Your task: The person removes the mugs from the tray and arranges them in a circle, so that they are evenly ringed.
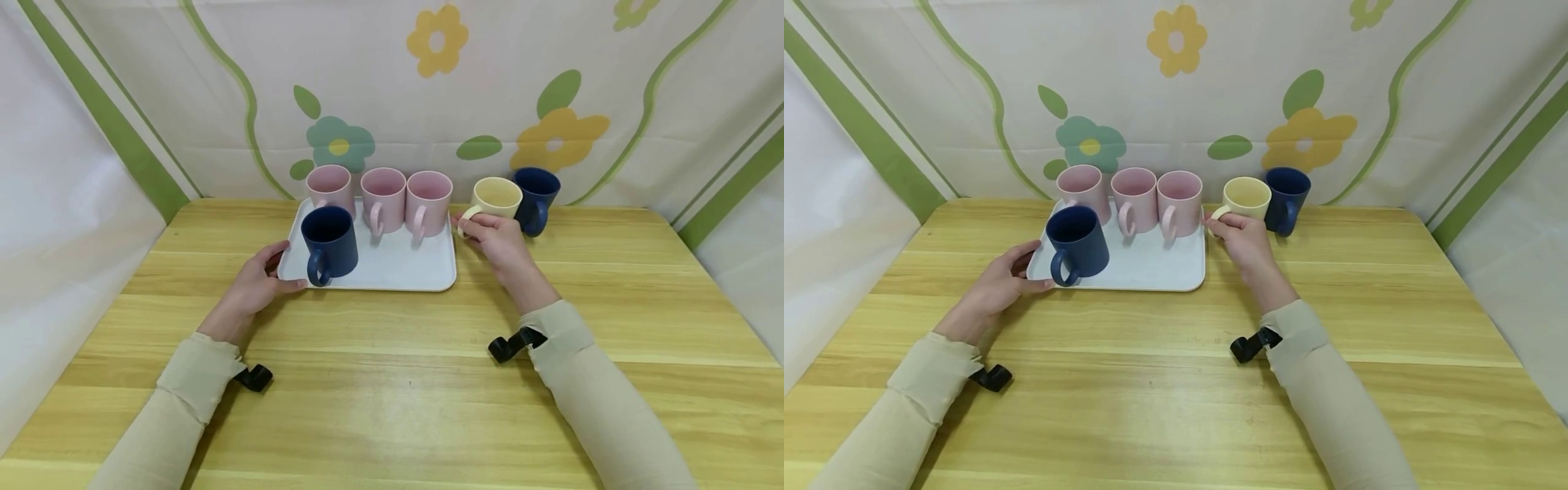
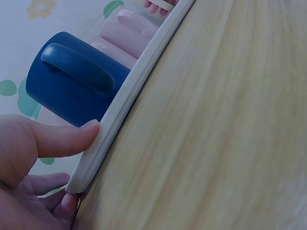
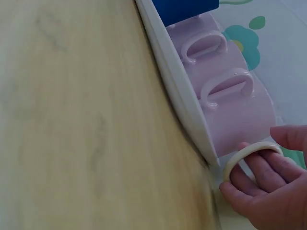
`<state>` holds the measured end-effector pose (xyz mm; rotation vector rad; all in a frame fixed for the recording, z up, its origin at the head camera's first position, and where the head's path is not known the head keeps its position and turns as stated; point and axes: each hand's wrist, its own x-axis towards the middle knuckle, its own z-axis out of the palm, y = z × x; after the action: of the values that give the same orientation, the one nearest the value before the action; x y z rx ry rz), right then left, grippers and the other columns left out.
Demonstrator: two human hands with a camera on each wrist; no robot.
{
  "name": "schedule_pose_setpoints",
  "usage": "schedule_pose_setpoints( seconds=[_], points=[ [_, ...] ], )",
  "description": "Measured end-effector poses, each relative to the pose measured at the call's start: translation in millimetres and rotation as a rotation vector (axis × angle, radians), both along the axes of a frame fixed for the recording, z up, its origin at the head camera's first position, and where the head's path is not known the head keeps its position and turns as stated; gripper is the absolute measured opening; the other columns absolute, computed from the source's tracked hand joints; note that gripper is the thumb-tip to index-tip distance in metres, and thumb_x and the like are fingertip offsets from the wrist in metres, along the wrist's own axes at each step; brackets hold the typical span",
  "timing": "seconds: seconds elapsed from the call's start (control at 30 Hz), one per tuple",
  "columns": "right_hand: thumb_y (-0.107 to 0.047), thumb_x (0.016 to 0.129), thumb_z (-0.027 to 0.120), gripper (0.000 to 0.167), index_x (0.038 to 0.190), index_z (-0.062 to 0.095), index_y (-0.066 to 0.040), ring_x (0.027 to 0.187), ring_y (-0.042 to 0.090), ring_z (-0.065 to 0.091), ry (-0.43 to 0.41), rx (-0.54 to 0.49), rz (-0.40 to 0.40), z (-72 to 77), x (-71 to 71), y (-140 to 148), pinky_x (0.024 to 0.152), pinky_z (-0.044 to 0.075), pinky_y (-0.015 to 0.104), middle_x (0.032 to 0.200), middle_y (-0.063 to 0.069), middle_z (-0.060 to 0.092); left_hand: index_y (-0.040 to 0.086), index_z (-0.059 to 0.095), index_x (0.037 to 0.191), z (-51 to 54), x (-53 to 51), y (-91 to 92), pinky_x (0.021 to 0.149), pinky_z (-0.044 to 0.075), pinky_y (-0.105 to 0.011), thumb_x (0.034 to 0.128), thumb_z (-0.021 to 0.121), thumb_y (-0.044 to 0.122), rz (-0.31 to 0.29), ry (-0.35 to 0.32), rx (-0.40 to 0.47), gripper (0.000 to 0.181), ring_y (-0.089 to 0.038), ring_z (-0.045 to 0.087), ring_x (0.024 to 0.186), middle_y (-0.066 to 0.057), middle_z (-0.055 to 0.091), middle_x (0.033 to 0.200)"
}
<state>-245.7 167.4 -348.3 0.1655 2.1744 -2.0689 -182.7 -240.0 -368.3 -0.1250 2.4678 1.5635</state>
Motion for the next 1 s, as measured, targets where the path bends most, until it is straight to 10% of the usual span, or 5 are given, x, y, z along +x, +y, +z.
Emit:
schedule_pose_setpoints(
  seconds=[0.27, 0.53, 1.0],
  points=[
    [-0.020, 0.105, 0.068, 0.048, 0.146, 0.060, 0.004, 0.105, 0.002, 0.071, -0.033, 0.117, 0.020, 19.8, 17.2, 11.5, 0.116, 0.051, 0.036, 0.126, 0.004, 0.069, 0.008, 0.014, 0.171, -3.1, -2.6, 0.3, 0.128, 0.031, -0.056, 0.0926, 0.080, 0.005, -0.006, -0.004, -0.001, 0.102, -0.044, 0.034, 0.154, -0.023, 0.024, 0.175],
    [-0.027, 0.102, 0.073, 0.046, 0.140, 0.068, -0.002, 0.114, 0.010, 0.070, -0.003, 0.186, 0.040, 36.4, 33.0, 7.9, 0.111, 0.055, 0.031, 0.121, -0.005, 0.071, 0.009, 0.014, 0.172, -1.6, -1.9, 2.5, 0.129, 0.030, -0.056, 0.0922, 0.080, 0.006, -0.005, -0.004, -0.003, 0.103, -0.043, 0.034, 0.154, -0.022, 0.024, 0.175],
    [-0.013, 0.100, 0.073, 0.031, 0.130, 0.074, -0.002, 0.107, 0.011, 0.075, 0.102, 0.128, 0.307, 33.8, 52.0, -50.7, 0.103, 0.058, 0.033, 0.123, 0.011, 0.079, 0.008, 0.015, 0.171, -1.4, 0.0, 1.9, 0.129, 0.031, -0.056, 0.0926, 0.079, 0.004, -0.002, -0.001, -0.003, 0.102, -0.044, 0.034, 0.153, -0.024, 0.024, 0.174]
  ],
)
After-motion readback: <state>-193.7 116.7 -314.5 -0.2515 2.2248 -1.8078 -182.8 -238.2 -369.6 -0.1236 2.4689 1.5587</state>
